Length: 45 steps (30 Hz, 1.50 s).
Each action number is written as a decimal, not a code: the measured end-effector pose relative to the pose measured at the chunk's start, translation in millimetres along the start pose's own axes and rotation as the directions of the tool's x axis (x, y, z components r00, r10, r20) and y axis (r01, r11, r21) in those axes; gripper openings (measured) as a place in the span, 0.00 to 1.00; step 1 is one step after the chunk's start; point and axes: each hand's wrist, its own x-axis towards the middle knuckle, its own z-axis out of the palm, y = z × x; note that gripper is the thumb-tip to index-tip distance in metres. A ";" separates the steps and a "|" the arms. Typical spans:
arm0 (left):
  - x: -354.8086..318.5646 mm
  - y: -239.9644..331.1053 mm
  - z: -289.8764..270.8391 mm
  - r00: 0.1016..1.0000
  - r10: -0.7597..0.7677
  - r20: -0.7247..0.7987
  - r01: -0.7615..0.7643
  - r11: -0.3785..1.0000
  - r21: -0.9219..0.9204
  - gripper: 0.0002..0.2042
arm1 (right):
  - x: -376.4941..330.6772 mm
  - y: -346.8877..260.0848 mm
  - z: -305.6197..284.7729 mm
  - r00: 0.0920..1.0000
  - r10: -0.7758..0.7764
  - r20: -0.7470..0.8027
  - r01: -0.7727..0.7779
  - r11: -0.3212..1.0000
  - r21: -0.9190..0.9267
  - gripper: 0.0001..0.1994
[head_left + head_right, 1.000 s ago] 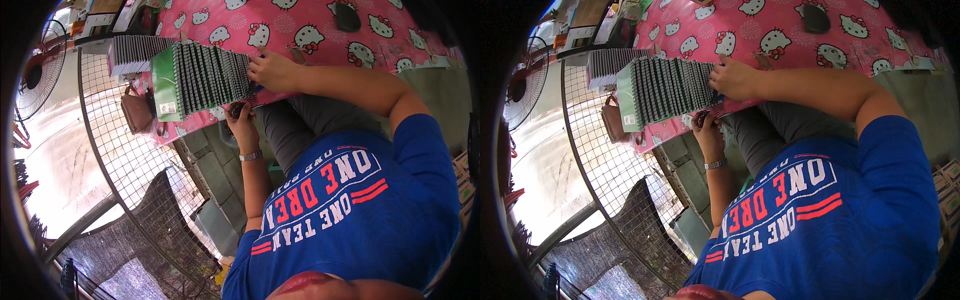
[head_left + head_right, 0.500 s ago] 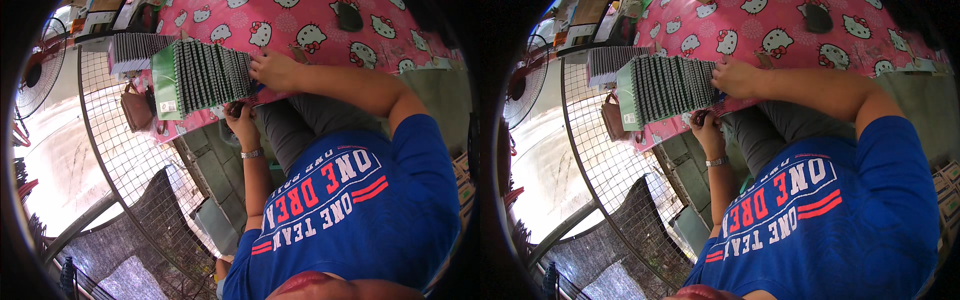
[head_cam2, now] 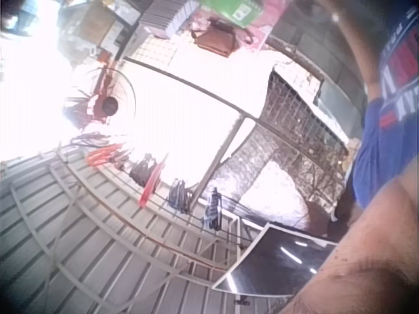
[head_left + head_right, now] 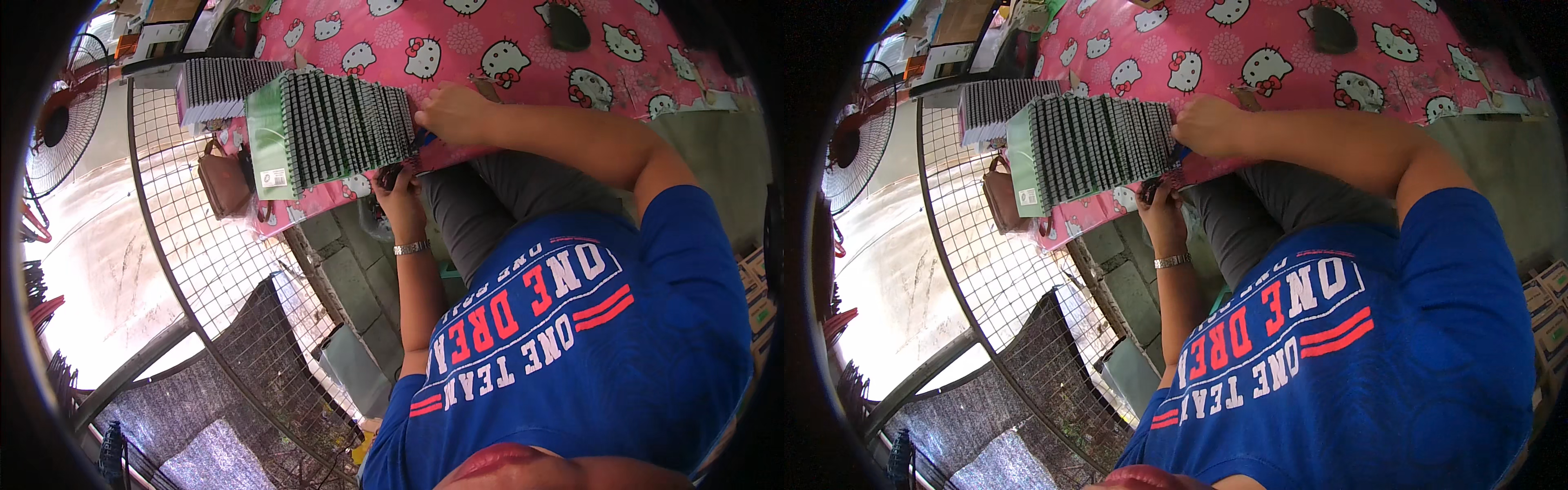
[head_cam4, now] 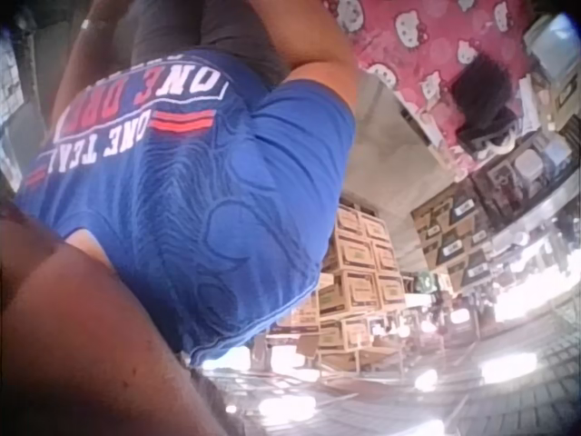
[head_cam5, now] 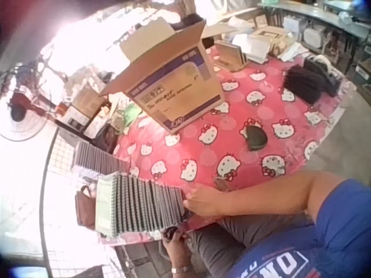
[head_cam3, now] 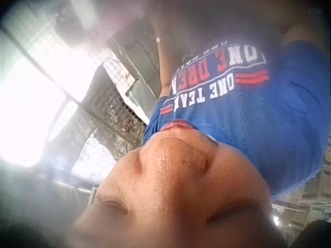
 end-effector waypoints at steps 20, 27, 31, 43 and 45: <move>4.0 -11.7 6.0 0.998 -0.046 -0.048 0.045 0.998 -0.038 0.16 | 11.3 -8.1 7.7 0.997 -0.074 -0.025 0.072 0.993 -0.093 0.08; 5.8 -15.2 6.1 0.998 -0.067 -0.002 0.067 0.993 -0.093 0.20 | -1.8 6.4 17.8 0.961 -0.109 -0.255 0.089 0.992 -0.087 0.05; 7.0 -19.2 6.7 0.999 -0.021 -0.047 0.025 0.996 0.087 0.19 | 5.2 -5.1 15.5 0.963 -0.150 -0.225 0.112 0.979 -0.172 0.05; 10.1 -29.9 6.8 0.988 0.083 -0.129 -0.047 0.965 0.260 0.21 | 6.5 -7.0 21.7 0.982 -0.126 -0.142 0.092 0.969 -0.228 0.08; 10.3 -32.2 5.0 0.988 0.084 -0.131 -0.051 0.970 0.238 0.22 | 6.5 -7.1 10.8 0.968 0.064 0.244 -0.062 0.998 -0.015 0.08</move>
